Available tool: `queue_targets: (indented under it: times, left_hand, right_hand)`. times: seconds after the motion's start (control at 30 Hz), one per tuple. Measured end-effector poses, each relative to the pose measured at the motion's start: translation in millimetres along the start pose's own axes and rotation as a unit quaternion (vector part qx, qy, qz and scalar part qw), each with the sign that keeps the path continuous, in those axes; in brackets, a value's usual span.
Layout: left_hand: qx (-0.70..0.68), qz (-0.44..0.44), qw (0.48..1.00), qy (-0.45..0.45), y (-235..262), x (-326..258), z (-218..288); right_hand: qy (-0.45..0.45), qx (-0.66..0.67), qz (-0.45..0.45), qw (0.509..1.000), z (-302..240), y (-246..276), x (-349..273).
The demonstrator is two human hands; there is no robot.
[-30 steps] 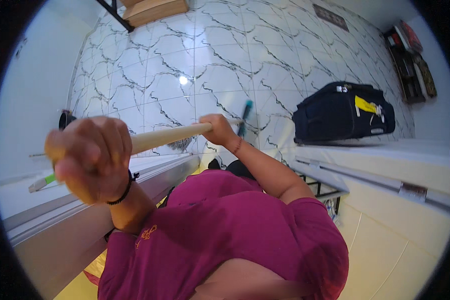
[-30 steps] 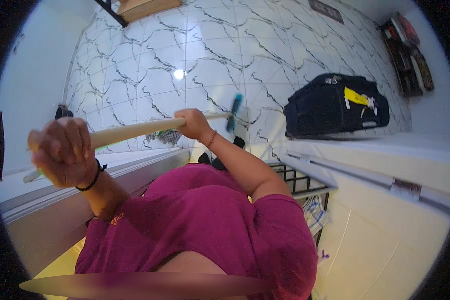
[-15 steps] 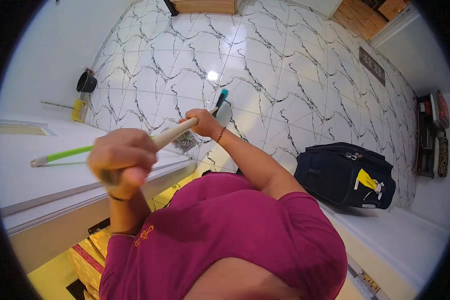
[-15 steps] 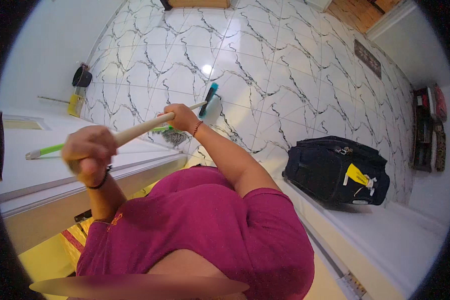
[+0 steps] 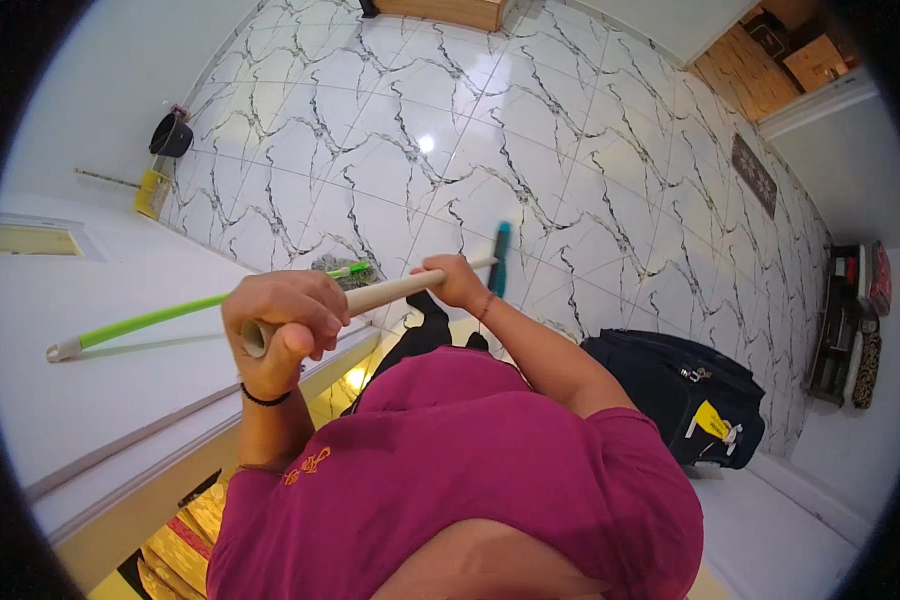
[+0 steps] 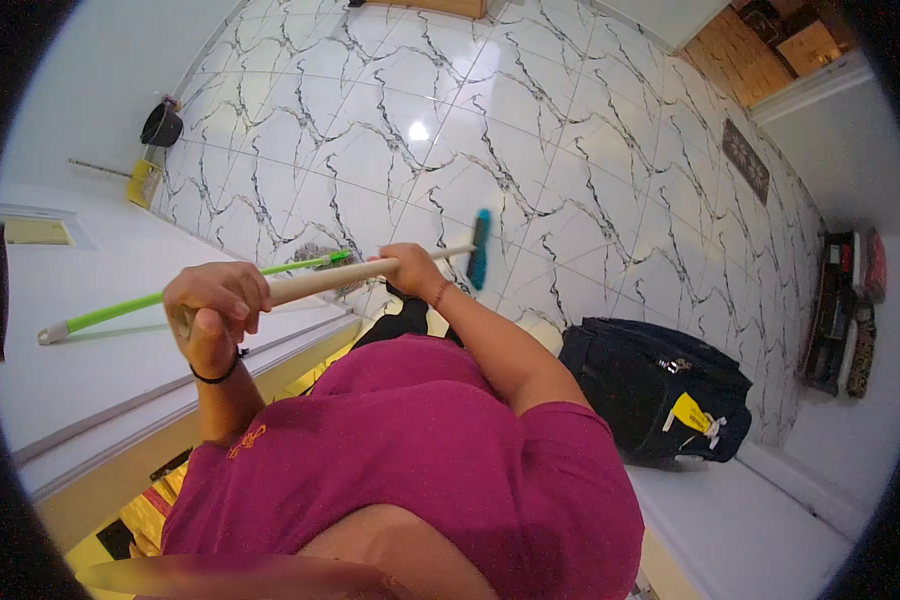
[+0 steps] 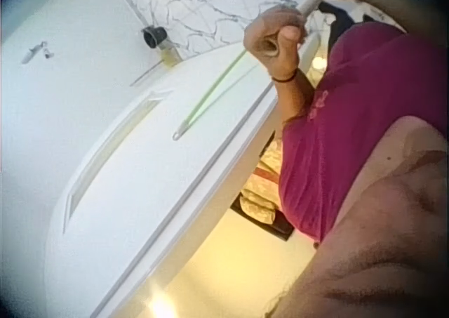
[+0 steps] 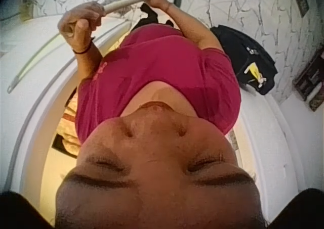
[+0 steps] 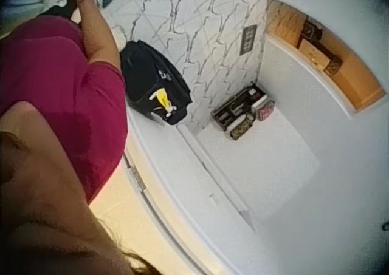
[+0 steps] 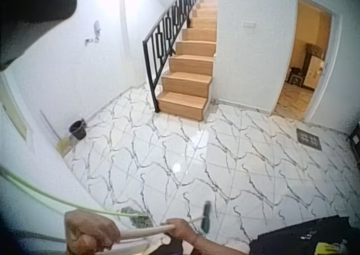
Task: The recorder wipes a window frame with a cloth and then sweeps the floor with a broom.
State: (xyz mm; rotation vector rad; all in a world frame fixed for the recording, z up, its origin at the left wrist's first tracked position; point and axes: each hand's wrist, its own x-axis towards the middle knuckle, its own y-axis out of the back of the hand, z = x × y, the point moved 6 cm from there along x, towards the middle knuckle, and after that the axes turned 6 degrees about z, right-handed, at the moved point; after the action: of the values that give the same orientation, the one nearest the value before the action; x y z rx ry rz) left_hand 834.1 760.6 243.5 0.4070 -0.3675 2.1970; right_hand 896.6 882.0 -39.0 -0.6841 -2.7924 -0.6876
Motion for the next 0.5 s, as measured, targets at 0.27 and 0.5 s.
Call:
queue_targets:
  times: [0.27,0.5]
  left_hand:
    - [0.004,-0.221,0.951,-0.218,14.4,68.9,37.5]
    - [-0.067,-0.082,0.987,-0.121,86.1,101.3,8.4]
  right_hand:
    - [0.046,0.062,-0.105,0.991,-28.2,-63.0,125.7]
    - [0.011,-0.076,-0.103,0.992,-1.4,-16.6,120.7]
